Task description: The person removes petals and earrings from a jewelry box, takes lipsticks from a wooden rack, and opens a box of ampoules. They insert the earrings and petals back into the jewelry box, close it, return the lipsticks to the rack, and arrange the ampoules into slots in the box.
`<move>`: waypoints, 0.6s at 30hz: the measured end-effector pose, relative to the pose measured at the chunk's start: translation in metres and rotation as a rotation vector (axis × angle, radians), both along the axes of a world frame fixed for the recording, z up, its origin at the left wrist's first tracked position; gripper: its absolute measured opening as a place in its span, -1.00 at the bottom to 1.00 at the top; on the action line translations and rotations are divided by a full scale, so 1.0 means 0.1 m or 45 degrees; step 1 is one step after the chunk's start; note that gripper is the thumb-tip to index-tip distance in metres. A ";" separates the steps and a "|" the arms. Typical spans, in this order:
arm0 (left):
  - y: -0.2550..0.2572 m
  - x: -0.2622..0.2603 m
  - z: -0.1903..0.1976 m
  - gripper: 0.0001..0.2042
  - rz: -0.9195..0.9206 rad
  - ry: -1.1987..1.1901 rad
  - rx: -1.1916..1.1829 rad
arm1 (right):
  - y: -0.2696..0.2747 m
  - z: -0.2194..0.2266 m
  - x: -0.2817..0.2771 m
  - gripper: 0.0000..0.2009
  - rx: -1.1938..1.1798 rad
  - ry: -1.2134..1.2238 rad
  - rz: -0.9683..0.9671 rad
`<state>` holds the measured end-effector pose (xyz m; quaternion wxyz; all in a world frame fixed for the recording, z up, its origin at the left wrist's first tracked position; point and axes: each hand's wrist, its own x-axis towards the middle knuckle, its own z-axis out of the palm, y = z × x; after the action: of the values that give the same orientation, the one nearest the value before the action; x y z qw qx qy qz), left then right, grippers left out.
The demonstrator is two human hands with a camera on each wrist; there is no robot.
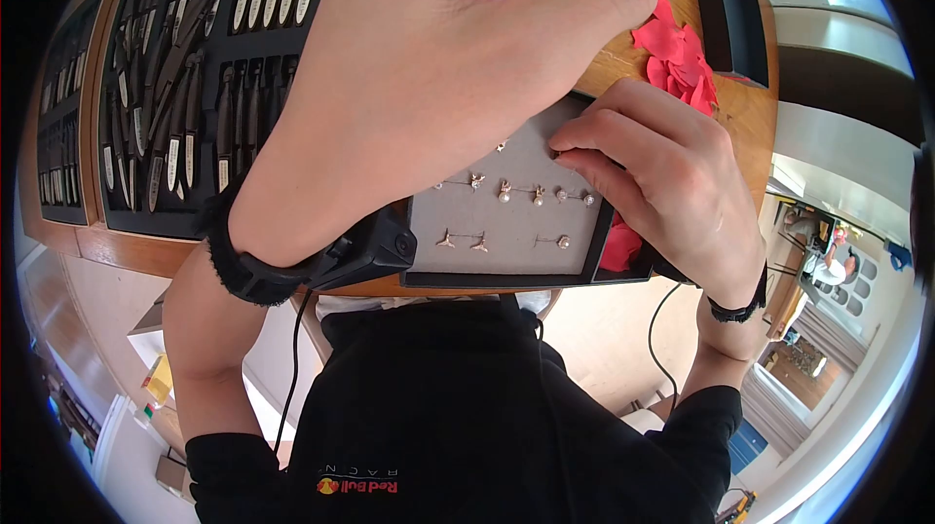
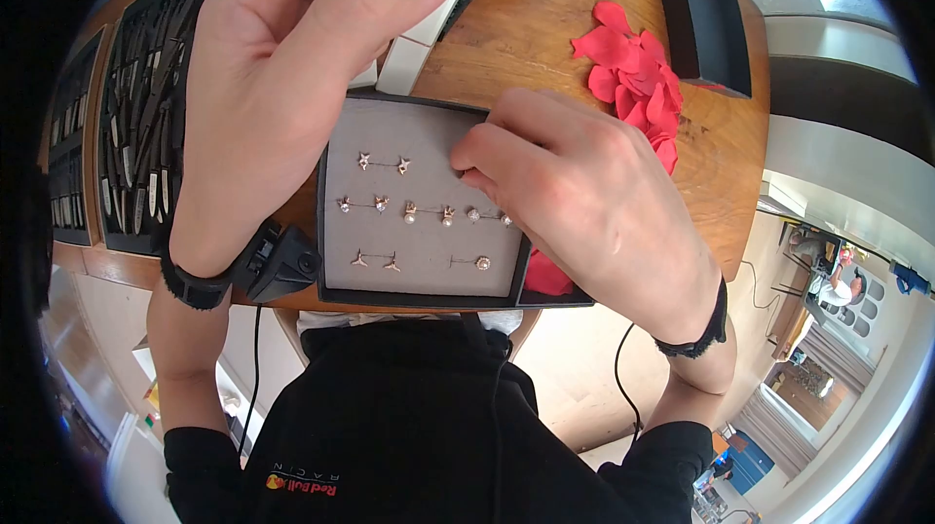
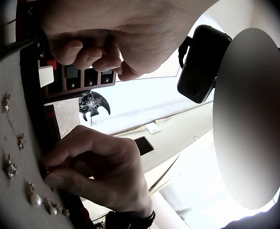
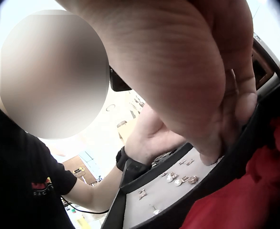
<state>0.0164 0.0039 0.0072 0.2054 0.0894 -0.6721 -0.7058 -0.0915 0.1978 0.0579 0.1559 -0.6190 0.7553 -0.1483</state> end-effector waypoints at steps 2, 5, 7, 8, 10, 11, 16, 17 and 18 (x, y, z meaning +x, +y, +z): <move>-0.03 0.03 -0.02 -0.76 -0.002 -0.003 0.005 | 0.01 0.01 0.01 -0.84 0.009 -0.039 -0.037; -0.03 0.04 -0.03 -0.75 0.001 -0.010 0.011 | 0.02 0.01 0.00 -0.83 -0.006 -0.096 -0.074; -0.04 0.03 -0.05 -0.75 0.004 -0.015 0.016 | 0.04 0.01 -0.02 -0.83 -0.027 -0.114 -0.075; -0.04 0.03 -0.06 -0.75 0.004 -0.017 0.018 | 0.04 0.01 -0.03 -0.83 -0.034 -0.084 -0.068; -0.05 0.02 -0.07 -0.75 0.002 -0.020 0.022 | 0.04 0.01 -0.04 -0.84 -0.041 -0.056 -0.063; -0.06 0.02 -0.08 -0.75 0.000 -0.022 0.024 | 0.04 0.00 -0.04 -0.84 -0.043 -0.051 -0.049; -0.08 -0.01 -0.12 -0.75 -0.001 -0.032 0.034 | 0.03 0.00 -0.03 -0.86 -0.015 -0.037 -0.040; -0.10 0.02 -0.13 -0.75 0.000 -0.034 0.036 | 0.02 0.00 -0.02 -0.87 -0.002 -0.033 -0.052; -0.10 0.03 -0.14 -0.75 0.000 -0.037 0.038 | 0.02 0.00 -0.02 -0.87 0.011 -0.029 -0.064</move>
<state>0.0190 -0.0058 -0.0065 0.1944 0.1026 -0.6644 -0.7143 -0.0930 0.1996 0.0580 0.1634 -0.5975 0.7694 -0.1562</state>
